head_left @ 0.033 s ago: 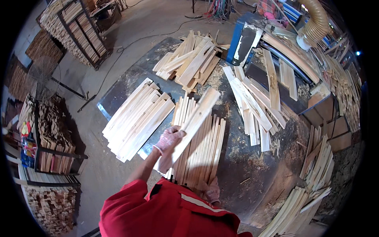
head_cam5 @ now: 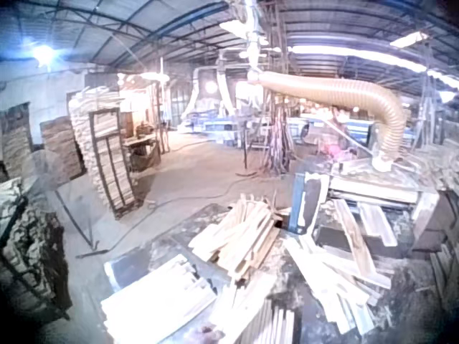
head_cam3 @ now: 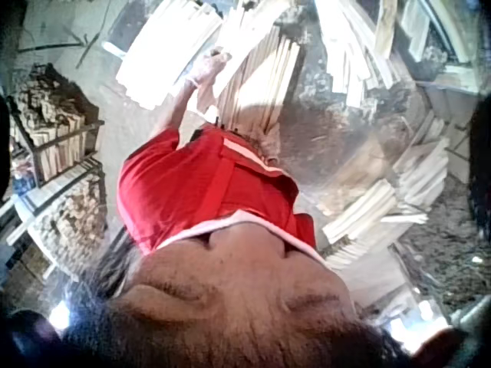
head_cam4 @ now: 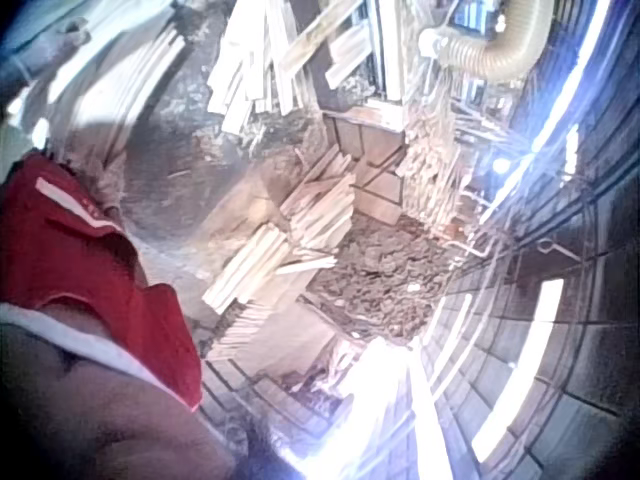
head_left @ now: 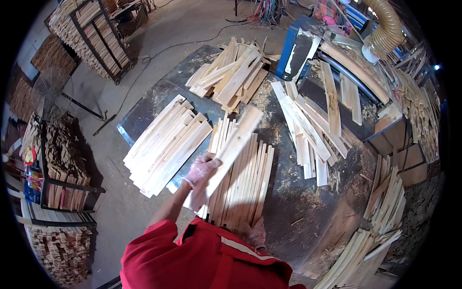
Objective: The person sorts wooden boards at a processing machine by picking up boards from a pile and organizing them into smaller stacks on a metal table before carrying a stack away.
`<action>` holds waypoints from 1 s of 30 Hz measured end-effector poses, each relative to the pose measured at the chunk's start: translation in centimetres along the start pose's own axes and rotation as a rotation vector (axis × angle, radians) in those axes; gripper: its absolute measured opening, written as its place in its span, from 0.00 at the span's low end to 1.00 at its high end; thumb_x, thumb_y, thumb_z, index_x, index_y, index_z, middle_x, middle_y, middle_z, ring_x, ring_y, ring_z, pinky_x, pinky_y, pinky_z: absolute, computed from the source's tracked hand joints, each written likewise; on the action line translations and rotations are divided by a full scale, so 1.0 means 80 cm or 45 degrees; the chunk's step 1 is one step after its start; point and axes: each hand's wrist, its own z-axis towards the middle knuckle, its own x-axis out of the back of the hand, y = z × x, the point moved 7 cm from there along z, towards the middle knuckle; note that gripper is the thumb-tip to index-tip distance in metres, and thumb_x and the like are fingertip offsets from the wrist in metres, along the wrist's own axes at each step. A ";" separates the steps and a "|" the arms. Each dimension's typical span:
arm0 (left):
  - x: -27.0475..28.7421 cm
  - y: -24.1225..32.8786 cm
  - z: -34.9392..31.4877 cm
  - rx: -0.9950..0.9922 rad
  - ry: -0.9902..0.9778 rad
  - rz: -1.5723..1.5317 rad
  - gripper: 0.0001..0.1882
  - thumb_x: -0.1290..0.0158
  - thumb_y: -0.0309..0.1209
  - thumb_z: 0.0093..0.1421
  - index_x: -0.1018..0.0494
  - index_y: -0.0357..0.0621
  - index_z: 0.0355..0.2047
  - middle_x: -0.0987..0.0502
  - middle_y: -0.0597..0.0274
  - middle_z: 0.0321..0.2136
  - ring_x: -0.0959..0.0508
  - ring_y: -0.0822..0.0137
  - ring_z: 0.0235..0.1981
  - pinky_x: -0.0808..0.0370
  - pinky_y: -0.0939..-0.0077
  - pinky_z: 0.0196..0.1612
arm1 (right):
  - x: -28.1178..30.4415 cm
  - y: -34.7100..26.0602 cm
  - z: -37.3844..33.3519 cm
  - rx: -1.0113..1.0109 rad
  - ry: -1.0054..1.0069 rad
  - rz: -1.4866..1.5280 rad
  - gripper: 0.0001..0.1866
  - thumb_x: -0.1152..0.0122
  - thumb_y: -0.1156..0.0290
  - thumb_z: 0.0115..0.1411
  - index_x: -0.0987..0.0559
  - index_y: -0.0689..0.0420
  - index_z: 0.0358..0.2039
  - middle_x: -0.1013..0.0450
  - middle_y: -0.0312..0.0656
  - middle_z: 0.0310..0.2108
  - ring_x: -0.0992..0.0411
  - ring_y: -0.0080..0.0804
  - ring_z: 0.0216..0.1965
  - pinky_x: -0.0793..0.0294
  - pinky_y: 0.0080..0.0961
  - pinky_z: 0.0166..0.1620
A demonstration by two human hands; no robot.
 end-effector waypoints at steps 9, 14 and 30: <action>0.135 -0.139 0.012 -0.192 0.405 0.448 0.16 0.45 0.34 0.62 0.24 0.36 0.46 0.20 0.53 0.31 0.22 0.66 0.34 0.25 0.68 0.39 | 0.090 0.011 0.081 0.491 -0.020 -0.071 0.43 0.39 0.47 0.61 0.39 0.66 0.66 0.33 0.63 0.59 0.33 0.53 0.61 0.32 0.38 0.61; 0.091 -0.203 0.029 -0.159 0.474 0.278 0.18 0.49 0.39 0.67 0.22 0.34 0.42 0.19 0.63 0.29 0.22 0.69 0.33 0.25 0.73 0.40 | 0.381 -0.165 0.179 0.610 1.032 -0.029 0.35 0.40 0.56 0.62 0.36 0.66 0.62 0.35 0.66 0.58 0.36 0.63 0.59 0.34 0.48 0.59; 0.193 -0.225 0.183 0.399 0.712 0.681 0.26 0.51 0.46 0.63 0.26 0.31 0.46 0.21 0.37 0.42 0.21 0.42 0.45 0.26 0.57 0.49 | 0.345 -0.122 0.177 0.482 0.641 0.113 0.57 0.26 0.57 0.44 0.50 0.49 0.71 0.35 0.59 0.60 0.31 0.54 0.56 0.30 0.44 0.58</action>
